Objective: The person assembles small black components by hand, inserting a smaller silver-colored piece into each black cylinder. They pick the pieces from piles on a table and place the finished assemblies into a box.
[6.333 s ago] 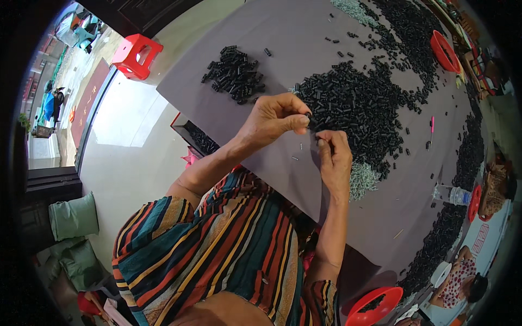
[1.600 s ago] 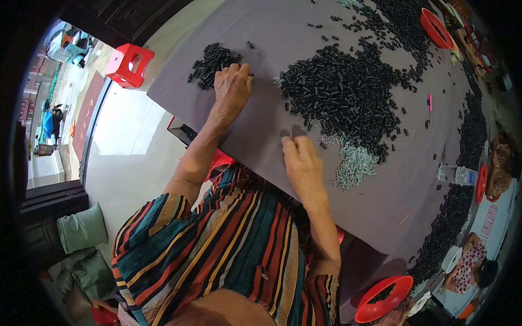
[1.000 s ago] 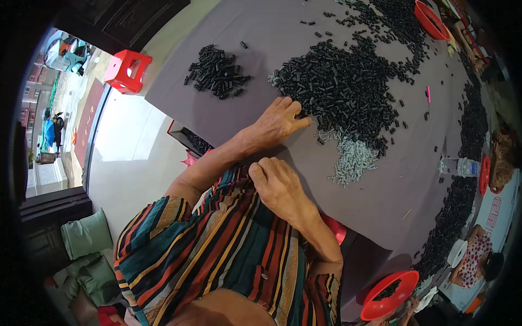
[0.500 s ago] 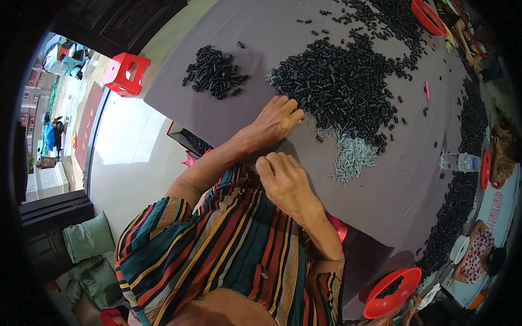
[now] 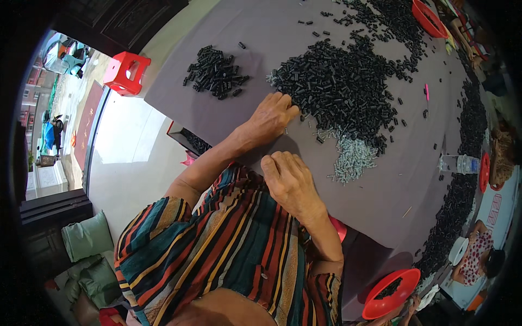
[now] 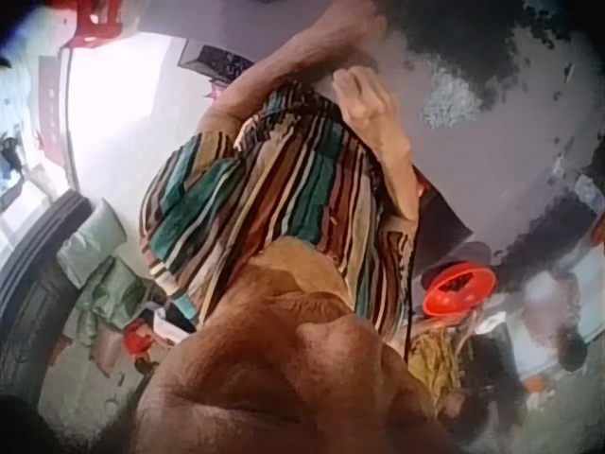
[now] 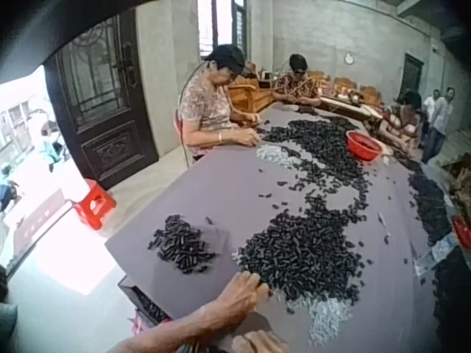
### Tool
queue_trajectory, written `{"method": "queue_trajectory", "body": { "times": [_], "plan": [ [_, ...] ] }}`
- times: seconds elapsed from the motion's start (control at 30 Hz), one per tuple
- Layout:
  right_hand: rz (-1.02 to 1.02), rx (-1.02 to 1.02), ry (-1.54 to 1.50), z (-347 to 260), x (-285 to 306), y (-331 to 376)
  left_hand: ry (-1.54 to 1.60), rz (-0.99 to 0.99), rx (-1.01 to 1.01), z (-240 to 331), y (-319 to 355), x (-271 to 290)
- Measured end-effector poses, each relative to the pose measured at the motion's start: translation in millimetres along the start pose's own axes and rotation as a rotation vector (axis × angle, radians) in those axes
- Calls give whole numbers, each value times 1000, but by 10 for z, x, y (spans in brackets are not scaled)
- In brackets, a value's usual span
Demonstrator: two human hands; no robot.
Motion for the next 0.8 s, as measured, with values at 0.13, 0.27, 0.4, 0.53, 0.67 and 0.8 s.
{"method": "queue_trajectory", "body": {
  "times": [0.13, 0.27, 0.4, 0.53, 0.67, 0.8],
  "plan": [
    [16, 4, 10, 25, -1, -1, -6, 73, -79, 75, -14, 25],
    [16, -2, 14, 43, -18, 7, 4, 114, -99, 138, -40, 38],
    [4, -4, 22, 47, -21, 8, -27, 74, -72, 75, -56, -1],
    [-2, -6, 25, 53, -18, 10, -6, 47, -11, -42, -40, 33],
    [-9, -5, 13, 59, -26, 15, 21, 49, 34, -123, -22, 34],
    [-8, 0, 5, 49, -38, 11, 162, 128, 73, -195, 12, 70]
  ]
}}
Point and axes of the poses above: each hand's wrist, its own y-axis away from the middle knuckle, its own x-axis out of the back of the hand, z = x × y, the point moved 8 cm from there along -y, towards the middle knuckle, and after that the axes turned 5 degrees about -z, right-handed, at the moved point
